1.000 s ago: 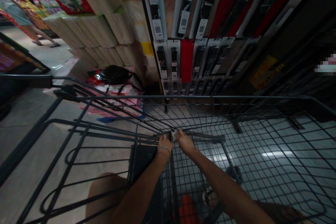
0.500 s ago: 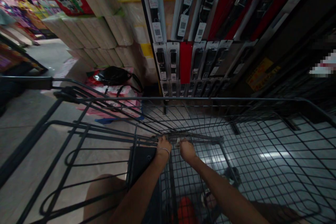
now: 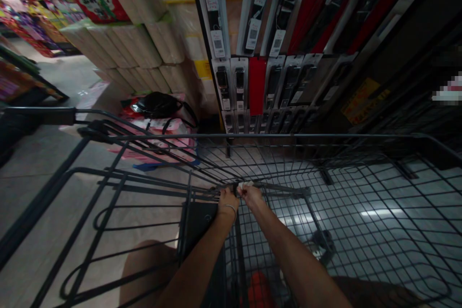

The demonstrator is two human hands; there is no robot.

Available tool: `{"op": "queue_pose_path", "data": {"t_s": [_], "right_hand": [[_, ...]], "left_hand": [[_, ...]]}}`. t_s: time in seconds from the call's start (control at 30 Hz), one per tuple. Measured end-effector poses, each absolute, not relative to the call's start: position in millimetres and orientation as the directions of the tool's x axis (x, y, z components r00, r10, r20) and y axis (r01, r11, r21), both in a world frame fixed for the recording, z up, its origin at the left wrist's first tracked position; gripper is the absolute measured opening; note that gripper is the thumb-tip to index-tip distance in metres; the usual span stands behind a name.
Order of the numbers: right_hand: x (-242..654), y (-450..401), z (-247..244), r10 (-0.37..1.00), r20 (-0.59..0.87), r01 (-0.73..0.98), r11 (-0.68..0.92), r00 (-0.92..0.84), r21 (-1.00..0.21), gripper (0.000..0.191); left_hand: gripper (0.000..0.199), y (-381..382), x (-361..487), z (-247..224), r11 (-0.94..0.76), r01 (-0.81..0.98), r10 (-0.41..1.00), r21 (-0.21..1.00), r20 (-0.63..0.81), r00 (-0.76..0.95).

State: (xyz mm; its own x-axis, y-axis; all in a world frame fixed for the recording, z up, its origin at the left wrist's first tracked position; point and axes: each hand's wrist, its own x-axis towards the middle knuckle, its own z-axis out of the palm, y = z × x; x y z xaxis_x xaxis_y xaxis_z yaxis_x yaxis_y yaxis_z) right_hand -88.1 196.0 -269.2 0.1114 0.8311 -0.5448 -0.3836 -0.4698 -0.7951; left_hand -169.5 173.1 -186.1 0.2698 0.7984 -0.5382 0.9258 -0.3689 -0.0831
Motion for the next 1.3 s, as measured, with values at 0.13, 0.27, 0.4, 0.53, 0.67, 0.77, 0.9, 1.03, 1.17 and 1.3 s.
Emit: {"op": "queue_pose_path", "data": {"t_s": [0.13,0.27,0.4,0.53,0.67,0.77,0.9,1.03,1.17,1.3], "right_hand": [[-84.0,206.0,-261.3,0.736,-0.675,-0.567,-0.532,0.059,-0.629,0.026],[-77.4,206.1,-246.0,0.702,-0.709,-0.667,-0.558,-0.063,-0.493,0.020],[-71.8,199.5,-231.8,0.691,-0.710,-0.723,-0.561,-0.140,-0.403,0.018],[-56.8,189.7,-223.2,0.679,-0.722,-0.744,-0.550,-0.133,-0.380,0.012],[-36.0,180.5,-226.0,0.621,-0.782,-0.726,-0.560,-0.051,-0.398,0.014],[-29.0,176.2,-235.0,0.579,-0.815,-0.716,-0.562,0.018,-0.415,0.017],[-38.8,181.0,-245.7,0.557,-0.823,-0.735,-0.511,0.110,-0.444,0.022],[-57.2,193.9,-246.8,0.562,-0.814,-0.771,-0.449,0.148,-0.451,0.022],[-66.9,199.1,-237.7,0.595,-0.792,-0.795,-0.409,0.139,-0.447,0.021],[-67.0,197.7,-225.3,0.656,-0.747,-0.802,-0.386,0.109,-0.456,0.019]], "left_hand": [[0.041,173.2,-168.8,-184.4,-0.354,0.933,0.798,-0.065,-0.542,0.265],[0.039,174.3,-169.3,-187.3,-0.324,0.946,0.815,-0.027,-0.516,0.264],[0.033,175.5,-172.6,-189.2,-0.280,0.960,0.840,0.010,-0.482,0.250],[0.032,176.9,-174.0,-186.0,-0.199,0.980,0.893,0.029,-0.407,0.194],[0.038,182.4,-170.7,-187.1,0.023,0.987,0.978,0.161,-0.207,0.011],[0.038,189.5,-168.2,-195.4,0.149,0.888,0.982,0.436,0.040,-0.184],[0.032,198.7,-166.0,-207.4,0.186,0.716,0.926,0.673,0.124,-0.357],[0.021,203.3,-165.5,-212.0,0.216,0.611,0.908,0.762,0.073,-0.413],[0.008,206.1,-168.3,-212.7,0.118,0.659,0.930,0.743,0.151,-0.336],[0.011,210.0,-171.6,-213.1,0.109,0.689,0.951,0.717,0.127,-0.283]]}}
